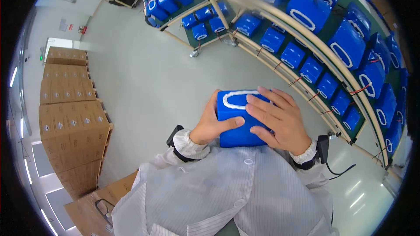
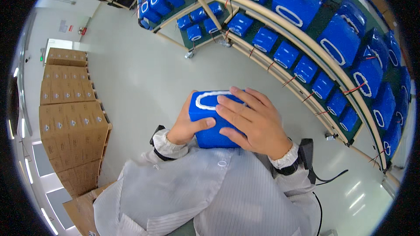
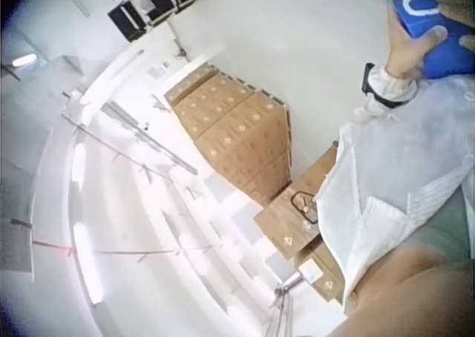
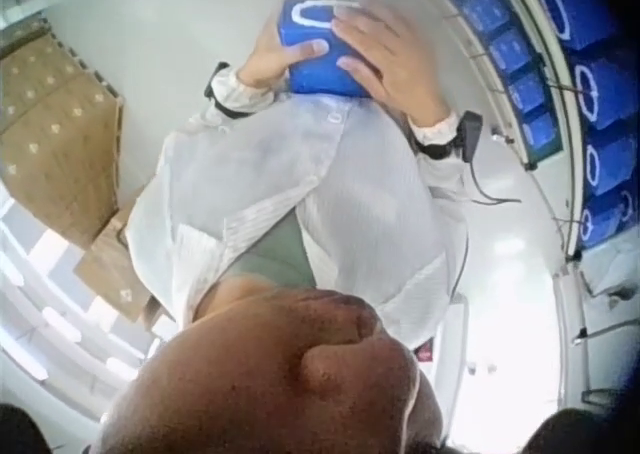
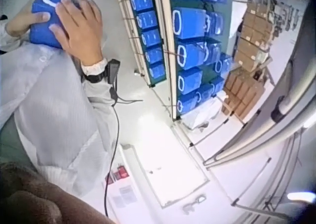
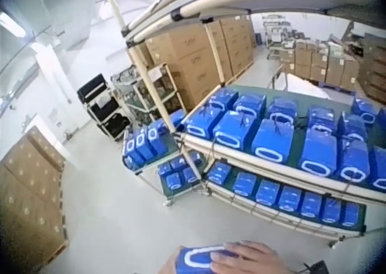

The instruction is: The person picks up a battery pack, presses the white sealant around its top by hand, and places it onto a rack. They repeat this process with several other battery packs, pressing the sealant on each before returning them to the rack.

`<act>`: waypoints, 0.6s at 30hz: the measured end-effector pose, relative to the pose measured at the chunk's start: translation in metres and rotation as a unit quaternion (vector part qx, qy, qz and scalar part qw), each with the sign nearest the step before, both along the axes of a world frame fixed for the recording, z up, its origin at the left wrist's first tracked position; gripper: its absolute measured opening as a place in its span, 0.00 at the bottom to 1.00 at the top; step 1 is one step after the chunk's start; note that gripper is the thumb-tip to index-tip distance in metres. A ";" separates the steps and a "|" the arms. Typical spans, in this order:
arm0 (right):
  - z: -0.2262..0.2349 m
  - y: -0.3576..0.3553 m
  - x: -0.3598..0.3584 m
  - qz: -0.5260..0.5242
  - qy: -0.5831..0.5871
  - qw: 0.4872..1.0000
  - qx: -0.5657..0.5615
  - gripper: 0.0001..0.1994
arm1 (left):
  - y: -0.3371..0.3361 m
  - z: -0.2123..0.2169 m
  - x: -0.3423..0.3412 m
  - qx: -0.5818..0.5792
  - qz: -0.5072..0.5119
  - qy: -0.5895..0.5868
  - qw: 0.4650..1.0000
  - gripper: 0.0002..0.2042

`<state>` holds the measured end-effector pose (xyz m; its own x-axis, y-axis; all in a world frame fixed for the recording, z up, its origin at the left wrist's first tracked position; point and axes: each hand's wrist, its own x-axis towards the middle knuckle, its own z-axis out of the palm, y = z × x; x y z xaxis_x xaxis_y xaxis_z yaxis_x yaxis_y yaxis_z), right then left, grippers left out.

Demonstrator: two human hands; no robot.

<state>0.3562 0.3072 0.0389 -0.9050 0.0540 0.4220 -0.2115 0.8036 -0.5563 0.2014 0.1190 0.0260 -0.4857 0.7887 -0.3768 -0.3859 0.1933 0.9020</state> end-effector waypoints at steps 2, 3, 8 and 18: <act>-0.003 0.009 0.010 -0.008 -0.008 1.000 -0.015 0.20 | 0.007 -0.007 0.003 0.005 -0.026 0.034 0.999 0.34; -0.010 0.012 0.016 -0.019 -0.002 1.000 -0.004 0.20 | 0.012 -0.008 0.005 0.002 -0.046 0.061 0.997 0.34; -0.060 0.042 0.074 -0.073 0.070 0.992 -0.079 0.17 | 0.022 -0.008 0.009 0.010 -0.076 0.054 0.996 0.34; -0.091 -0.017 0.056 -0.074 -0.089 0.879 -0.463 0.55 | 0.042 -0.012 -0.002 0.059 -0.067 -0.063 0.994 0.31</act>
<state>0.4127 0.2903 -0.0523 -0.9064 0.4221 -0.0131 0.0149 0.0009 -0.9999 0.1999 0.1614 0.0141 -0.3273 0.8854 -0.3301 -0.4758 0.1474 0.8671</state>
